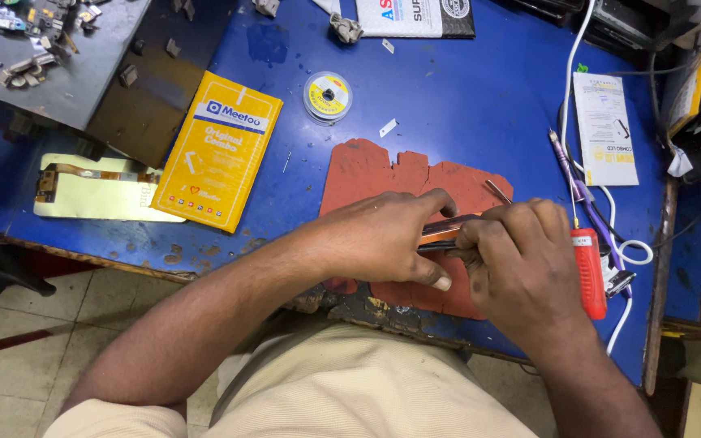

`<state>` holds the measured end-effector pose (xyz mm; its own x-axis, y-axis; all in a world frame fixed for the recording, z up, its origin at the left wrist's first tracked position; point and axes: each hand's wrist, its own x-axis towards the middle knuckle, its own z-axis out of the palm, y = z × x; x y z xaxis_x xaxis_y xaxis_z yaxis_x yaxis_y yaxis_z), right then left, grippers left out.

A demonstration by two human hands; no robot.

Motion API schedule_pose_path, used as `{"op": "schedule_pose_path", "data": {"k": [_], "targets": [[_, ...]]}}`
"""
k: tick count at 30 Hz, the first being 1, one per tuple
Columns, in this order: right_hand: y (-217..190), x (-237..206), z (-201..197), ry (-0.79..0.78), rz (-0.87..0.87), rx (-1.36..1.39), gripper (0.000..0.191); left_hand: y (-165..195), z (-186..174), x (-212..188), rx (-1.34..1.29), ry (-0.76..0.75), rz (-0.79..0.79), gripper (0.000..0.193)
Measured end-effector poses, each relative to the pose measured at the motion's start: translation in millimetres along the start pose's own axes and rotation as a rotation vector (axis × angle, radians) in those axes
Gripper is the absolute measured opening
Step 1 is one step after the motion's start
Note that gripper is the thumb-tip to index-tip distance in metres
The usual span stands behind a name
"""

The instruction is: The person pries along the edge of a smartphone with a small tool, unscrews screws from its frame, and separates the back cover to expose the internal battery and components, working over a red mat on a blue workbench.

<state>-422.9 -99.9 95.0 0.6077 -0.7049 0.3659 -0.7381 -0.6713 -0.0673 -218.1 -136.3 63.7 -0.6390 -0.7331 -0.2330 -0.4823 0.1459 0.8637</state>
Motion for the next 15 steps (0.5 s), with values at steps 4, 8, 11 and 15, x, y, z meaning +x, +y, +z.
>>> {"op": "schedule_pose_path", "data": {"k": [4, 8, 11, 15], "targets": [[-4.4, 3.5, -1.7, -0.01, -0.047, -0.016, 0.034, 0.9, 0.4, 1.5, -0.005, 0.025, 0.02, 0.077], [-8.3, 7.9, -1.9, -0.02, -0.086, 0.0, 0.034, -0.2, -0.5, 2.9, -0.019, 0.04, 0.042, 0.082], [-10.1, 10.3, 0.4, -0.016, -0.083, 0.007, 0.032, -1.1, -1.5, 3.9, -0.006, -0.002, 0.008, 0.083], [-12.6, 11.1, 5.2, 0.007, -0.098, 0.006, 0.032, -0.4, -0.9, 5.5, 0.009, -0.001, 0.006, 0.082]]}}
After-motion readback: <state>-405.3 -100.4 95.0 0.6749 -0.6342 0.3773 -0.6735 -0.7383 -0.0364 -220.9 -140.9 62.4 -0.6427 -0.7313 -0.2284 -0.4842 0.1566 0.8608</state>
